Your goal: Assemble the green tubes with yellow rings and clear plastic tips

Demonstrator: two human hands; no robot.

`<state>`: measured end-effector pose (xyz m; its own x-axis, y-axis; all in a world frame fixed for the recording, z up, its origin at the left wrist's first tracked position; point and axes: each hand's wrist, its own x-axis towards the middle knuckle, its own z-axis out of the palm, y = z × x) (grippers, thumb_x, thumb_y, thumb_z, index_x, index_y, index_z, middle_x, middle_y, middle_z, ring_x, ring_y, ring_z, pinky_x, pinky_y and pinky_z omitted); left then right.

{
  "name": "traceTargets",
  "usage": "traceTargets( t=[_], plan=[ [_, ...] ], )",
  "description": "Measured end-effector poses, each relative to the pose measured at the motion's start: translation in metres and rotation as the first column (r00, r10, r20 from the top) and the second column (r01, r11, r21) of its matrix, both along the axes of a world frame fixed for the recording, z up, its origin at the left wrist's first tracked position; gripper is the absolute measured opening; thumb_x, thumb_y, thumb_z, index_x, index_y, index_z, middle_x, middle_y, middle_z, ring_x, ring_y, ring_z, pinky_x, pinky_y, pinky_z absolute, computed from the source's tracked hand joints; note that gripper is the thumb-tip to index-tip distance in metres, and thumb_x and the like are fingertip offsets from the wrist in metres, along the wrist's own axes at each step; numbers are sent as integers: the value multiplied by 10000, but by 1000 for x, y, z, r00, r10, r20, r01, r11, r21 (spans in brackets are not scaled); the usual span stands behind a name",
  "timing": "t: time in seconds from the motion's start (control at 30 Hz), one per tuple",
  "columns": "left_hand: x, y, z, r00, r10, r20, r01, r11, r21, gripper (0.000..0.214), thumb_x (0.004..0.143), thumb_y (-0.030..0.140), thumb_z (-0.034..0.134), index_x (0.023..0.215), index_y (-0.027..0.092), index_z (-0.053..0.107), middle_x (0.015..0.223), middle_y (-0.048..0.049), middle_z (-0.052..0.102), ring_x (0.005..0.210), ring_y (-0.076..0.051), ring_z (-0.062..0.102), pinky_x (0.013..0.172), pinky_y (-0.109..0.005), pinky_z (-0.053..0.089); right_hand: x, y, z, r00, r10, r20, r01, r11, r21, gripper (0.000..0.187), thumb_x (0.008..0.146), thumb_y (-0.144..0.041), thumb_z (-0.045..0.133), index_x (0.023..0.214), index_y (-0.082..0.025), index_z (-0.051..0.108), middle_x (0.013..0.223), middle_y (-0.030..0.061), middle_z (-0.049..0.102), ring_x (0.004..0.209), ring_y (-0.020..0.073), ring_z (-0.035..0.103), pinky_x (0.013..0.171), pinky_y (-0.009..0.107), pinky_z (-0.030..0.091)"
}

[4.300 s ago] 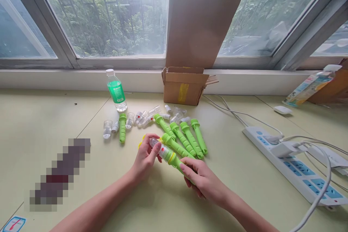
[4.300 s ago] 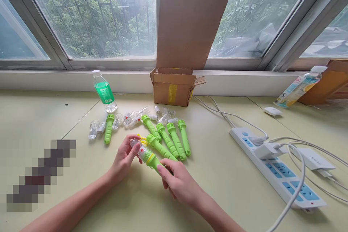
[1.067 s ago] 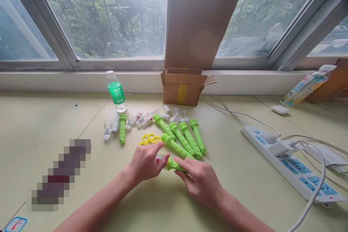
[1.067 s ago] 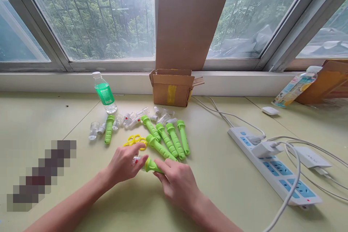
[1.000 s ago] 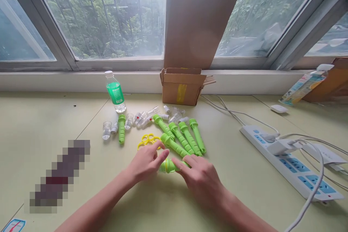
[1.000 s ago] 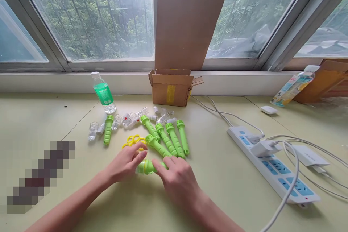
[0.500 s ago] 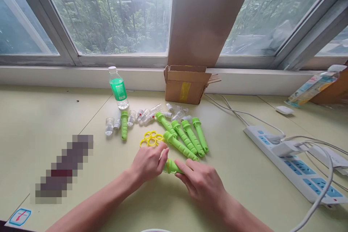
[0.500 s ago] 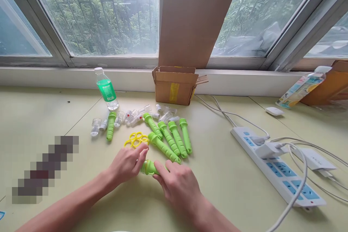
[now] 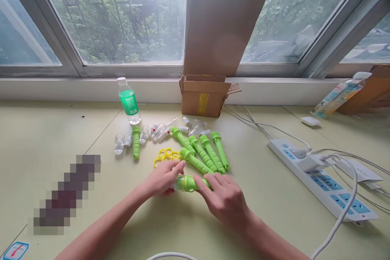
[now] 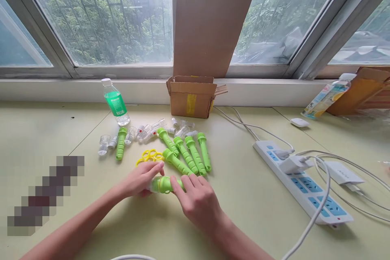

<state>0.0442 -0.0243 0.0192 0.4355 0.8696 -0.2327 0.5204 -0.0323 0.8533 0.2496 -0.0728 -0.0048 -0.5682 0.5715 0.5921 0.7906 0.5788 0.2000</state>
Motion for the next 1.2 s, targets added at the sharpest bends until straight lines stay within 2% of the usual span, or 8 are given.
traceTargets(
  t=[0.1, 0.4, 0.7, 0.8, 0.87, 0.93, 1.03, 1.2],
  plan=[
    [-2, -1, 3, 1000, -9, -15, 7, 994, -110, 512, 877, 620, 288, 857, 191, 566, 547, 30, 505, 367, -119, 457, 366, -231, 318, -1, -1, 2, 1000, 12, 28, -13, 998, 55, 187, 903, -255, 544, 1029, -162, 647, 620, 27, 579, 563, 156, 476, 559, 304, 224],
    [4, -7, -9, 940, 53, -337, 138, 845, 517, 401, 963, 382, 232, 861, 200, 574, 576, 7, 583, 524, -152, 557, 515, -249, 370, 1, -7, -2, 999, -31, 40, 41, 951, -306, 213, 933, -300, 442, 971, -171, 607, 656, 22, 580, 558, 159, 501, 519, 296, 214],
    [-1, -10, -14, 916, 39, -399, 364, 333, 870, 280, 902, 275, 339, 1020, 154, 562, 557, -23, 624, 443, -165, 568, 427, -260, 335, 4, -7, 15, 984, -67, -164, -77, 669, -739, 213, 943, -326, 442, 786, -219, 536, 644, -32, 608, 558, 130, 522, 511, 256, 288],
    [2, -9, -10, 940, 78, -332, 237, 551, 800, 290, 906, 337, 364, 1041, 163, 552, 505, 7, 573, 439, -166, 557, 446, -259, 362, 4, -6, 12, 981, -41, -191, -116, 668, -735, 211, 946, -307, 442, 782, -217, 539, 637, -38, 600, 545, 119, 510, 508, 249, 292],
    [2, -7, -6, 961, 93, -261, 82, 804, 588, 363, 907, 471, 368, 1041, 181, 542, 467, 42, 510, 426, -164, 539, 450, -259, 378, 4, -5, 4, 989, -28, -147, -67, 796, -602, 130, 918, -276, 478, 852, -209, 568, 680, -12, 608, 570, 140, 514, 514, 272, 272],
    [2, -4, -3, 986, 39, -160, 4, 965, 261, 461, 924, 548, 249, 934, 202, 555, 527, 41, 515, 396, -139, 521, 412, -247, 367, 2, -3, -3, 998, 10, -70, -37, 915, -401, 137, 911, -270, 487, 961, -205, 597, 676, 5, 590, 575, 162, 509, 524, 291, 246],
    [-1, -2, -1, 996, 2, -93, -2, 1000, -5, 510, 913, 592, 209, 878, 209, 544, 595, 36, 530, 380, -122, 501, 394, -245, 358, 1, -2, -9, 999, 21, 42, -14, 987, -158, 219, 897, -176, 480, 1081, -193, 596, 654, 13, 569, 572, 173, 491, 551, 306, 227],
    [1, -7, -5, 969, 83, -232, 5, 935, 354, 369, 962, 423, 235, 824, 214, 507, 612, 19, 549, 576, -158, 575, 548, -255, 398, -2, -6, -6, 996, -1, 86, 19, 978, -208, 211, 925, -222, 448, 1057, -164, 602, 644, 20, 557, 560, 166, 481, 546, 305, 218]
  ],
)
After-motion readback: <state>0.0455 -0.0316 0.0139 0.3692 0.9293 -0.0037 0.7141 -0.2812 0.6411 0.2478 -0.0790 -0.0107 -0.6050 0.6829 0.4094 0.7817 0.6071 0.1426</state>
